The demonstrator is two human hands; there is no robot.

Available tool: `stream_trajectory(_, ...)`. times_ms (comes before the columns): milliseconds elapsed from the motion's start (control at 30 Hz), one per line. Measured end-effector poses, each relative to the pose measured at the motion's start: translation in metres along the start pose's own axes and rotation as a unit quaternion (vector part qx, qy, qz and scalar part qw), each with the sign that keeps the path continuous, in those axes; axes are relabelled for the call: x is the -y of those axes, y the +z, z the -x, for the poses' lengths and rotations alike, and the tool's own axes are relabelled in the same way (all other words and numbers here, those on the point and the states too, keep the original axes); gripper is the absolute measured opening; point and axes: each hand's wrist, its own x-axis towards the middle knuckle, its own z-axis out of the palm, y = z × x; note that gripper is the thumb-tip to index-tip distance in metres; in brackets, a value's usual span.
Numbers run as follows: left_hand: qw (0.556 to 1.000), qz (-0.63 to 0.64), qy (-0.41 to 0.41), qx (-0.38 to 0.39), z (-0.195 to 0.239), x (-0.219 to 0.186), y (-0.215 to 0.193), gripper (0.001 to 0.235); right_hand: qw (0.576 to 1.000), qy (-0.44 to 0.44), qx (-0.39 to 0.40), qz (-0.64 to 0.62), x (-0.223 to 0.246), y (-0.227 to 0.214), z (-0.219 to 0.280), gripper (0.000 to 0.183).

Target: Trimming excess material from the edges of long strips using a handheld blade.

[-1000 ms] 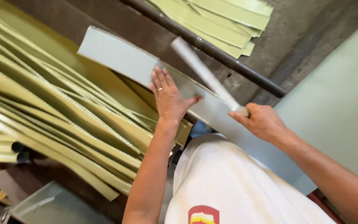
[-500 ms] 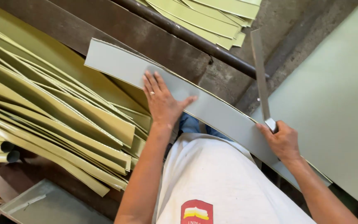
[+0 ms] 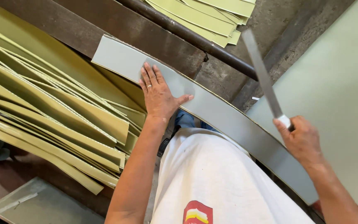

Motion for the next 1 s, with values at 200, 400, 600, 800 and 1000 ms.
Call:
stream_trajectory(200, 1.000, 0.015, -0.007, 0.008, 0.000, -0.002, 0.001, 0.153, 0.895, 0.299, 0.210, -0.256, 0.065, -0.031, -0.069, 0.058)
stream_trajectory(400, 0.999, 0.031, -0.023, 0.024, 0.000, -0.006, -0.002, 0.155, 0.865, 0.137, 0.482, -0.029, 0.110, -0.024, -0.106, 0.055)
stream_trajectory(600, 0.999, 0.041, -0.017, 0.018, 0.001, -0.006, -0.002, 0.154, 0.909, 0.238, 0.284, -0.189, 0.116, -0.005, -0.102, 0.061)
stream_trajectory(800, 0.997, 0.041, -0.036, 0.055, 0.003, -0.011, -0.013, 0.152, 0.919, 0.161, 0.357, -0.046, 0.112, -0.003, -0.111, 0.062)
stream_trajectory(1000, 0.998, 0.048, -0.028, 0.035, 0.003, -0.010, -0.015, 0.153, 0.936, 0.068, 0.337, -0.076, 0.103, 0.024, -0.104, 0.059)
